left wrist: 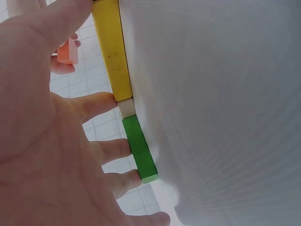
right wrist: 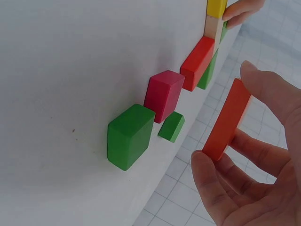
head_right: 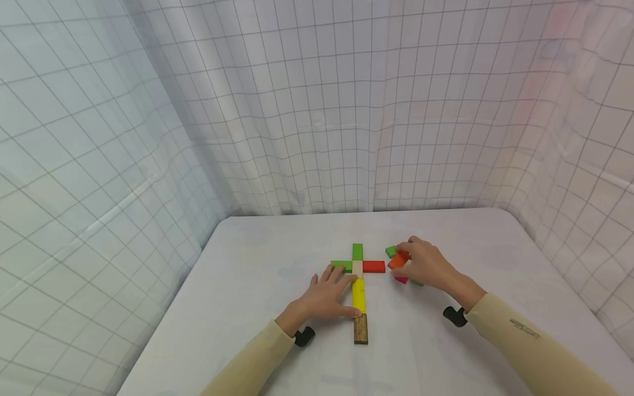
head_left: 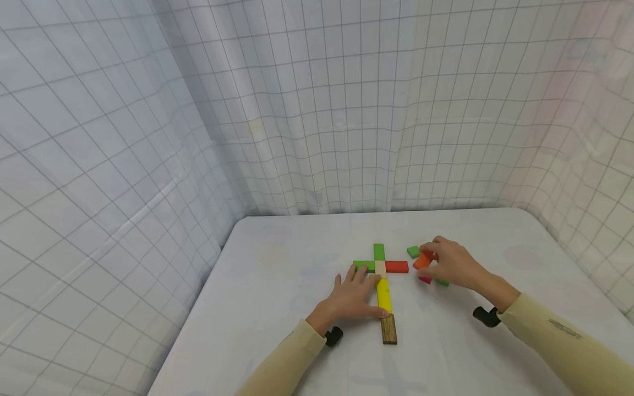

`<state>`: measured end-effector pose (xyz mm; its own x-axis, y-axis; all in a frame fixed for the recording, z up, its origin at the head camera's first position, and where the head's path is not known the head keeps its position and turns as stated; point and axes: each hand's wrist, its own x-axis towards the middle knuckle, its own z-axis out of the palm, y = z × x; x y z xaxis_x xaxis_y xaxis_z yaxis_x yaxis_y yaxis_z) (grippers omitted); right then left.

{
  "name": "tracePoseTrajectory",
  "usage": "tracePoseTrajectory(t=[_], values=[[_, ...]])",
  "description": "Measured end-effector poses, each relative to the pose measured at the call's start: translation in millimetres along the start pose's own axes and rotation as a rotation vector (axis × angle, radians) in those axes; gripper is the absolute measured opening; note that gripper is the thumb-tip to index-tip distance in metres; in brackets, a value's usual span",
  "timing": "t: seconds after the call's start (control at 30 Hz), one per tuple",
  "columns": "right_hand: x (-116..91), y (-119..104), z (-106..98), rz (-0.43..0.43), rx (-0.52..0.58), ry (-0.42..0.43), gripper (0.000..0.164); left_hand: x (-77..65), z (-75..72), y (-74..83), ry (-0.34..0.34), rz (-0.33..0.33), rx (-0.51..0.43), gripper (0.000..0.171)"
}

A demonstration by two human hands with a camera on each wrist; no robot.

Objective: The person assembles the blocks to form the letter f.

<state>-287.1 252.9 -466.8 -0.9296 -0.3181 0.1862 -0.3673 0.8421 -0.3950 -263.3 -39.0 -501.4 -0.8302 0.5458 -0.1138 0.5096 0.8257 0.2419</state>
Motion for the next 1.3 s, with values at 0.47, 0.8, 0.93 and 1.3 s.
tracePoseTrajectory(t=[0.47,0.8,0.93,1.3], values=[[41,2,10,0.008,0.049,0.033,0.055,0.0,-2.3,0.7,-0.015,-0.009,0.018,0.088],[71,-2,16,0.044,0.074,0.024,0.054,1.0,-2.3,1.6,-0.019,-0.015,0.013,0.087],[81,-1,19,0.056,0.075,0.008,0.055,1.7,-1.2,1.8,-0.018,-0.015,0.016,0.087],[102,1,25,0.109,0.102,-0.040,0.058,3.7,0.8,-0.9,-0.019,-0.011,0.027,0.089]])
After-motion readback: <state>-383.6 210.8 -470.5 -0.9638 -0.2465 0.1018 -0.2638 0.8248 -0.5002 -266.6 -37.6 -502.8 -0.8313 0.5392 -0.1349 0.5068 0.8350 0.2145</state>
